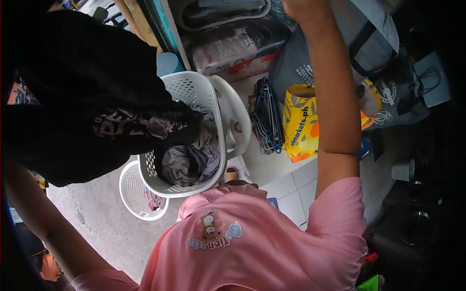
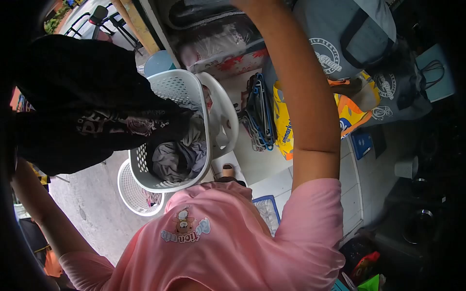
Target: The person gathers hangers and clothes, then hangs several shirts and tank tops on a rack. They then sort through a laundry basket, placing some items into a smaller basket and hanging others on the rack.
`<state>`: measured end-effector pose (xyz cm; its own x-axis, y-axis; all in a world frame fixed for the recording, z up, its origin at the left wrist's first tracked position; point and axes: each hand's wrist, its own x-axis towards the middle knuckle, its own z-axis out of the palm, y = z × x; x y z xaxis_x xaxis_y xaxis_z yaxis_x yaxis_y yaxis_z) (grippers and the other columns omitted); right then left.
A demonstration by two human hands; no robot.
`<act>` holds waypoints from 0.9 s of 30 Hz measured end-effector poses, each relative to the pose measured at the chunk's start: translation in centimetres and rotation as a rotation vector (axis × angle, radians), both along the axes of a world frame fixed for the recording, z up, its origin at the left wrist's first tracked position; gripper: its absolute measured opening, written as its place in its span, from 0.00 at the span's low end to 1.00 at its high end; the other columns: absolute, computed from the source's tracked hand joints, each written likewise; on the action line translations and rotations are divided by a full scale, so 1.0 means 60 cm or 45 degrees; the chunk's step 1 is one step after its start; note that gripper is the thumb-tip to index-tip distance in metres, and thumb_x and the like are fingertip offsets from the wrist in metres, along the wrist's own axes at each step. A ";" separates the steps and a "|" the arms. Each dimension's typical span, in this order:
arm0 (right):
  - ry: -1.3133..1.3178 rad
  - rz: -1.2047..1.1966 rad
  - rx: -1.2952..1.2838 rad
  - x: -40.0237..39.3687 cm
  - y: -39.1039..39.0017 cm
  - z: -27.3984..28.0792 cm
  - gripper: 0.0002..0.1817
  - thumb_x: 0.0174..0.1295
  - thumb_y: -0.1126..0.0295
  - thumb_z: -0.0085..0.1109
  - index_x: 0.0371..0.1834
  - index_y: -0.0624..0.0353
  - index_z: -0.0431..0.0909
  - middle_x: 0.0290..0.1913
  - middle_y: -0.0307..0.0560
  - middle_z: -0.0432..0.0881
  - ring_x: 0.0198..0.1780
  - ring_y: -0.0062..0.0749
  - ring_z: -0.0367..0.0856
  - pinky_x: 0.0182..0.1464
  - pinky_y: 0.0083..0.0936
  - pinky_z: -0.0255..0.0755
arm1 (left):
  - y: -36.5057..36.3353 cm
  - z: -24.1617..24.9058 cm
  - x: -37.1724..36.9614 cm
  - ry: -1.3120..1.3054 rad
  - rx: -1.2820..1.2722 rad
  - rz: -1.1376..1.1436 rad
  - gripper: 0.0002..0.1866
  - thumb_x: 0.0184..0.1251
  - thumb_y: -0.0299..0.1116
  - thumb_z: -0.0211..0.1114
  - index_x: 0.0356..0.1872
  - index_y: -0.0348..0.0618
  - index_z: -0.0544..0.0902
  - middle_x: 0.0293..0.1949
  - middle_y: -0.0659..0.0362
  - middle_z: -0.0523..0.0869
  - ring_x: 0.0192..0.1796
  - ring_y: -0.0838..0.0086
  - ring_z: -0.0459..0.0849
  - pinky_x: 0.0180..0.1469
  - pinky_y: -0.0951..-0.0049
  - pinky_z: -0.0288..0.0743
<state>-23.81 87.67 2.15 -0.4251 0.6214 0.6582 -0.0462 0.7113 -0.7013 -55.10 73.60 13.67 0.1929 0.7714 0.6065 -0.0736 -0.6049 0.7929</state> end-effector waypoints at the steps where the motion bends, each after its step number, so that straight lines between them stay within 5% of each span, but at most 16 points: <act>1: -0.076 -0.048 -0.157 0.016 0.010 -0.065 0.13 0.62 0.63 0.48 0.44 0.59 0.74 0.36 0.39 0.77 0.34 0.21 0.75 0.35 0.19 0.71 | -0.009 -0.039 -0.003 -0.042 -0.212 -0.203 0.19 0.67 0.35 0.50 0.49 0.26 0.69 0.30 0.47 0.79 0.16 0.73 0.74 0.18 0.77 0.73; 3: -0.273 -0.136 -0.524 0.047 0.022 -0.252 0.13 0.62 0.63 0.47 0.44 0.58 0.74 0.37 0.38 0.78 0.33 0.20 0.74 0.35 0.19 0.70 | -0.022 -0.135 -0.006 -0.107 -0.724 -0.525 0.20 0.68 0.36 0.49 0.49 0.23 0.68 0.27 0.45 0.79 0.10 0.73 0.74 0.13 0.78 0.74; 4: -0.480 -0.176 -0.743 0.064 0.017 -0.347 0.14 0.62 0.61 0.49 0.45 0.58 0.73 0.36 0.38 0.78 0.36 0.22 0.74 0.37 0.20 0.70 | -0.040 -0.205 0.021 -0.069 -0.929 -0.273 0.29 0.66 0.47 0.48 0.48 0.22 0.69 0.26 0.47 0.79 0.11 0.74 0.74 0.14 0.79 0.73; 5: -0.555 -0.286 -0.722 0.081 0.008 -0.452 0.14 0.58 0.64 0.53 0.44 0.60 0.74 0.38 0.49 0.80 0.39 0.36 0.79 0.42 0.28 0.71 | -0.050 -0.273 0.040 0.103 -1.015 -0.119 0.28 0.67 0.48 0.42 0.47 0.27 0.72 0.26 0.49 0.78 0.10 0.71 0.73 0.11 0.79 0.67; 8: -1.104 -0.708 -0.607 0.151 -0.038 -0.718 0.22 0.56 0.60 0.55 0.51 0.59 0.69 0.50 0.55 0.73 0.51 0.51 0.71 0.51 0.38 0.68 | -0.074 -0.450 0.036 -0.367 -1.723 -0.017 0.34 0.67 0.57 0.37 0.51 0.32 0.72 0.31 0.55 0.83 0.26 0.74 0.82 0.28 0.78 0.75; 11: -1.564 -0.905 -0.791 0.181 -0.087 -0.791 0.27 0.55 0.58 0.57 0.56 0.58 0.64 0.55 0.52 0.69 0.55 0.49 0.69 0.51 0.42 0.69 | -0.117 -0.571 0.019 -0.188 -1.775 0.489 0.20 0.68 0.43 0.48 0.49 0.35 0.72 0.31 0.56 0.83 0.27 0.74 0.82 0.32 0.77 0.77; 13: -1.677 -0.937 -0.847 0.191 -0.107 -0.819 0.28 0.56 0.58 0.57 0.57 0.58 0.63 0.56 0.52 0.68 0.57 0.48 0.67 0.52 0.40 0.70 | -0.138 -0.561 0.033 -0.265 -1.799 0.629 0.15 0.69 0.35 0.46 0.50 0.35 0.70 0.31 0.57 0.83 0.32 0.73 0.83 0.34 0.77 0.76; 15: -1.698 -0.854 -0.792 0.203 -0.115 -0.845 0.21 0.58 0.65 0.56 0.54 0.58 0.67 0.55 0.53 0.68 0.58 0.48 0.67 0.53 0.38 0.70 | -0.170 -0.601 0.004 -0.142 -1.699 0.840 0.15 0.68 0.36 0.48 0.49 0.36 0.72 0.34 0.58 0.83 0.37 0.76 0.82 0.39 0.78 0.75; 17: -1.595 -0.866 -0.816 0.198 -0.123 -0.817 0.21 0.58 0.65 0.54 0.54 0.59 0.68 0.54 0.55 0.68 0.54 0.52 0.69 0.52 0.38 0.68 | -0.188 -0.602 -0.001 0.138 -1.542 0.929 0.14 0.67 0.37 0.52 0.47 0.38 0.75 0.37 0.61 0.82 0.40 0.80 0.79 0.43 0.80 0.72; 21: -1.555 -0.929 -0.872 0.179 -0.128 -0.778 0.17 0.60 0.69 0.50 0.52 0.61 0.69 0.53 0.55 0.70 0.55 0.51 0.68 0.52 0.37 0.68 | -0.205 -0.592 0.002 -0.216 -1.520 0.846 0.13 0.64 0.35 0.57 0.47 0.41 0.77 0.34 0.66 0.80 0.40 0.83 0.76 0.42 0.82 0.70; 23: -1.417 -1.107 -0.865 0.180 -0.129 -0.773 0.13 0.65 0.71 0.43 0.50 0.64 0.69 0.53 0.56 0.70 0.56 0.49 0.68 0.50 0.36 0.71 | -0.206 -0.600 -0.003 -0.106 -1.496 0.875 0.14 0.63 0.34 0.57 0.48 0.42 0.76 0.36 0.64 0.80 0.41 0.82 0.76 0.40 0.81 0.71; 24: -1.075 -1.170 -0.907 0.181 -0.128 -0.776 0.13 0.66 0.71 0.41 0.49 0.66 0.69 0.51 0.58 0.72 0.52 0.50 0.73 0.50 0.35 0.70 | -0.202 -0.596 0.002 -0.185 -1.452 0.906 0.15 0.63 0.34 0.57 0.50 0.42 0.74 0.38 0.62 0.80 0.41 0.81 0.77 0.41 0.81 0.71; 27: -0.788 -1.358 -0.682 0.190 -0.122 -0.772 0.14 0.67 0.69 0.40 0.50 0.67 0.68 0.49 0.61 0.74 0.47 0.51 0.76 0.48 0.34 0.71 | -0.191 -0.574 0.011 -0.383 -1.394 0.914 0.23 0.63 0.32 0.56 0.59 0.43 0.65 0.43 0.58 0.78 0.43 0.77 0.77 0.45 0.79 0.71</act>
<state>-12.41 80.37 -44.17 0.2873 0.9516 0.1091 0.7777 -0.1652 -0.6066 -54.42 62.17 -20.78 -0.4869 0.7569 -0.4359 -0.2652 0.3474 0.8994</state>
